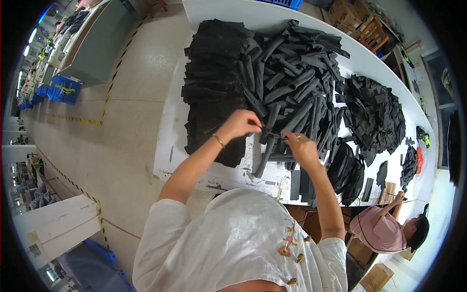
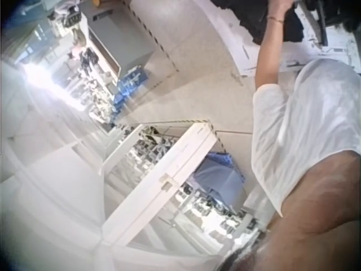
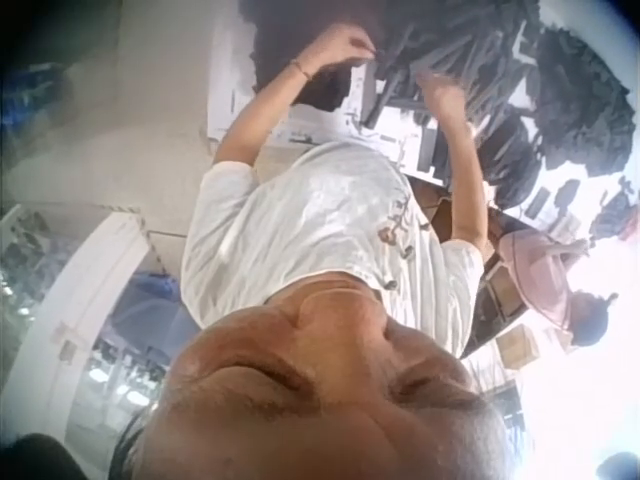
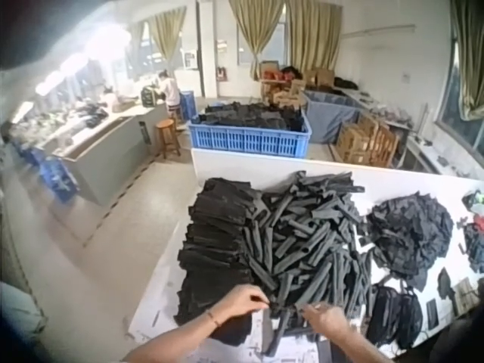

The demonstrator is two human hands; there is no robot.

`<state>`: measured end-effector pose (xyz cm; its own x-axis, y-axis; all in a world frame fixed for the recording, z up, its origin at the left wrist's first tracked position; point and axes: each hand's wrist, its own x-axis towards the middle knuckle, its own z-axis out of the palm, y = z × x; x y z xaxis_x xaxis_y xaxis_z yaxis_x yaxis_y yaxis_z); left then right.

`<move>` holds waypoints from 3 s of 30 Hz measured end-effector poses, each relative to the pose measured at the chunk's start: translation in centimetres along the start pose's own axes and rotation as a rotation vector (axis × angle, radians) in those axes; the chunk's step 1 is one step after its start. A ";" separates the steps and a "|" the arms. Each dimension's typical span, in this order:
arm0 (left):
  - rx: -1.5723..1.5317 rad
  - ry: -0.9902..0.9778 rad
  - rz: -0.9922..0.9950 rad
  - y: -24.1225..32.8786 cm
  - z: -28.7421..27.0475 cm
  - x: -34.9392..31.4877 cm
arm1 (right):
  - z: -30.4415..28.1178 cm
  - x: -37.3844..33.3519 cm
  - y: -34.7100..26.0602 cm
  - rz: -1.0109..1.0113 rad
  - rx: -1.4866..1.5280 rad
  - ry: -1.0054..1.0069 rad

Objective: Sorting and organizing black rubber or plastic components on a workbench using a wooden stick for manipulation.

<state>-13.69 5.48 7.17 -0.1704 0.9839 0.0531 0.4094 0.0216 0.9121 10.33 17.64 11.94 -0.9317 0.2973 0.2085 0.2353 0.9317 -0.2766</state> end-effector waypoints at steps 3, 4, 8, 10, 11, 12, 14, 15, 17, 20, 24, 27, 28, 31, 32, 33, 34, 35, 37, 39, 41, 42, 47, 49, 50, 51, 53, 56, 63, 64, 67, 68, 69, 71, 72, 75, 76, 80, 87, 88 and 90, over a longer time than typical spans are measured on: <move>0.315 0.051 0.346 3.7 2.1 -0.8 | 4.0 0.1 -1.5 0.184 0.417 -0.012; 0.436 0.288 0.471 5.9 1.2 -1.3 | 5.3 -0.5 -1.5 0.229 0.566 0.027; -0.633 0.970 0.158 3.8 0.6 -4.2 | 7.2 -1.9 -4.0 0.524 0.994 -0.109; -1.691 0.464 -0.167 0.7 2.1 -5.1 | 7.8 -1.8 -6.3 0.514 1.100 -0.165; -1.671 0.534 -0.187 -1.0 4.2 -5.2 | 8.0 -1.2 -7.5 0.454 0.960 -0.057; -1.653 0.591 -0.208 -2.8 6.2 -5.1 | 8.3 -0.2 -8.6 0.399 0.818 0.060; -1.717 0.714 -0.245 -0.7 8.0 -4.2 | 8.6 0.7 -10.0 0.450 0.733 0.099; -1.728 0.761 -0.307 0.3 8.1 -4.0 | 9.0 0.8 -10.4 0.471 0.719 0.167; -1.688 0.766 -0.340 1.1 7.8 -3.9 | 9.4 0.3 -10.8 0.461 0.675 0.233; -1.636 0.785 -0.383 1.7 6.9 -3.9 | 8.7 -1.5 -11.2 0.492 0.631 0.141; -1.538 0.874 -0.430 1.4 5.1 -3.4 | 7.2 -4.1 -11.5 0.601 0.661 -0.062; -1.468 0.937 -0.462 1.0 4.5 -3.2 | 6.9 -6.8 -11.3 0.535 0.655 -0.031; -1.472 0.929 -0.472 1.2 4.2 -3.1 | 6.3 -7.6 -11.3 0.517 0.659 -0.043; -1.382 1.023 -0.405 0.2 1.4 -3.7 | 4.0 -12.3 -10.5 0.560 0.703 -0.196; -1.399 1.085 -0.352 -0.7 0.1 -3.8 | 3.1 -13.4 -10.4 0.544 0.766 -0.277; -1.407 1.070 -0.283 -1.7 -1.0 -3.9 | 2.0 -14.2 -10.3 0.551 0.769 -0.281; -1.394 0.992 -0.294 -2.3 -1.1 -3.8 | 0.1 -14.5 -10.2 0.563 0.772 -0.236; -1.433 0.982 -0.298 -1.6 -0.7 -3.4 | -1.2 -14.8 -10.3 0.590 0.774 -0.183; -1.518 0.949 -0.292 0.4 0.6 -2.7 | -1.9 -11.7 -9.2 0.678 0.694 -0.107; -1.589 0.948 -0.344 0.6 2.9 -1.9 | 0.0 -7.3 -10.2 0.675 0.779 0.142; -1.610 0.951 -0.422 1.2 5.2 -1.1 | 2.7 -3.4 -9.8 0.565 0.776 0.345; -1.582 0.936 -0.467 2.0 6.0 -1.1 | 3.1 -1.6 -9.5 0.613 0.924 0.348; -1.479 0.848 -0.496 3.6 6.3 -2.9 | 2.8 1.6 -8.0 0.681 1.224 0.408; -1.507 0.904 -0.451 2.4 5.7 -3.4 | 1.8 0.0 -7.9 0.670 1.258 0.365; -1.509 0.916 -0.446 2.1 5.4 -3.1 | 1.8 -1.4 -7.9 0.608 1.215 0.364; -1.496 1.020 -0.445 1.8 5.2 -2.8 | 2.1 -2.3 -8.5 0.572 1.126 0.318; -1.460 1.121 -0.457 1.7 5.7 -2.4 | 2.6 -2.8 -9.9 0.538 1.040 0.255; -1.505 1.030 -0.523 2.4 6.7 -2.1 | 3.7 -1.2 -10.1 0.489 0.953 0.387; -0.643 -0.339 -0.196 5.5 6.8 -3.3 | 0.9 -0.8 -5.7 0.420 0.748 0.323; -0.474 -0.492 -0.303 6.4 7.1 -3.4 | 0.7 -0.5 -5.3 0.399 0.697 0.414; -0.854 -0.145 -0.278 6.7 10.6 -5.2 | 0.2 1.3 -3.7 0.578 0.667 0.614; -0.853 -0.143 -0.283 7.2 11.0 -5.8 | -0.5 2.5 -4.0 0.580 0.672 0.611; -0.872 -0.077 -0.232 7.8 11.4 -6.3 | -1.5 3.8 -4.2 0.669 0.805 0.728; -0.883 -0.075 -0.212 9.3 11.1 -6.7 | -2.3 5.5 -3.6 0.762 0.928 0.854; -0.883 -0.081 -0.210 9.4 11.1 -6.8 | -2.2 6.1 -2.6 0.730 0.927 0.940; -0.735 -0.189 -0.309 6.9 13.2 -8.5 | -2.1 7.4 1.2 0.756 1.048 1.025; -0.517 -0.365 -0.242 4.9 13.7 -9.8 | -2.2 7.6 2.5 0.825 1.171 1.019; -0.691 0.357 -0.317 4.5 10.3 -7.1 | -2.7 7.6 1.2 0.708 1.100 0.642; -0.934 0.391 -0.123 6.9 5.0 0.6 | -0.8 6.1 -4.0 0.666 1.403 0.473; -0.984 0.443 -0.139 6.7 5.4 0.8 | -0.2 5.6 -4.1 0.667 1.399 0.491; -1.003 0.442 -0.137 6.1 6.1 0.9 | 1.6 4.1 -3.5 0.663 1.423 0.436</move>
<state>-5.88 7.55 10.31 -0.5457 0.8301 -0.1151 -0.5165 -0.2249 0.8262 5.23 15.29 12.30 -0.5743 0.8088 -0.1266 -0.1212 -0.2369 -0.9639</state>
